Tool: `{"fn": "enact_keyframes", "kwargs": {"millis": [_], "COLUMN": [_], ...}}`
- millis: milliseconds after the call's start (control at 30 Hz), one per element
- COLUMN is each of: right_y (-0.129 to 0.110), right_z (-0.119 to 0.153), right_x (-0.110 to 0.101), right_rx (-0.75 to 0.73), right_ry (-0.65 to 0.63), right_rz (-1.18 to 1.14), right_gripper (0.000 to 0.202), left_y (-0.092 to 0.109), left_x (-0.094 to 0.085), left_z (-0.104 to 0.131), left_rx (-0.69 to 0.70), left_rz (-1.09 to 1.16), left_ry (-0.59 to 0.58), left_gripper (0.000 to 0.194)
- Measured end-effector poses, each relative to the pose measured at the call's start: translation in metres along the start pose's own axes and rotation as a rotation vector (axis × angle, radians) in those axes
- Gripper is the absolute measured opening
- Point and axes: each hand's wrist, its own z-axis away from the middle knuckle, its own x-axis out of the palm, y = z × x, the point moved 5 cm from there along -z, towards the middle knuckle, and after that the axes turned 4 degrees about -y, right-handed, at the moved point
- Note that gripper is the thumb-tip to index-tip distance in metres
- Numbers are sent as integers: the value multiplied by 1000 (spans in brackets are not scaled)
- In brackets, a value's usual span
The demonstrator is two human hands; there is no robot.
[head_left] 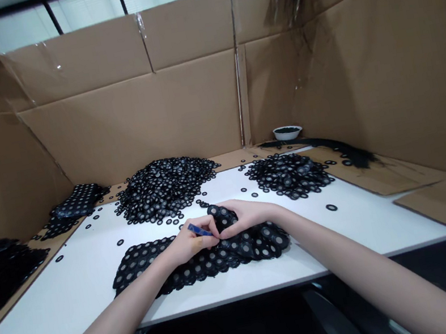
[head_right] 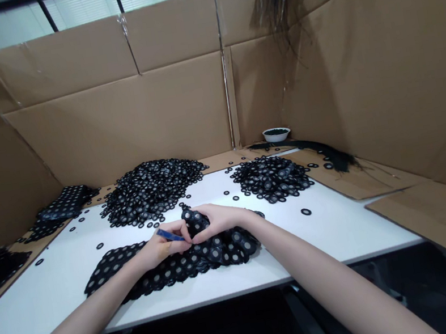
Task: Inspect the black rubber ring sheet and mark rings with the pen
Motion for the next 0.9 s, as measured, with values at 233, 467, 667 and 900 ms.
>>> {"fn": "enact_keyframes", "kwargs": {"millis": [233, 467, 667, 900], "right_y": [-2, 0, -2, -2], "right_z": [1, 0, 1, 1], "right_x": [0, 0, 0, 0], "right_rx": [-4, 3, 12, 4], "right_ry": [-2, -4, -5, -9], "right_rz": [-8, 7, 2, -8], "right_gripper": [41, 41, 43, 41], "left_y": [0, -1, -1, 0], "left_x": [0, 0, 0, 0], "left_z": [0, 0, 0, 0], "left_rx": [9, 7, 8, -1], "left_rz": [-6, -5, -4, -3], "left_ry": [5, -1, -3, -3], "left_gripper": [5, 4, 5, 5]}}
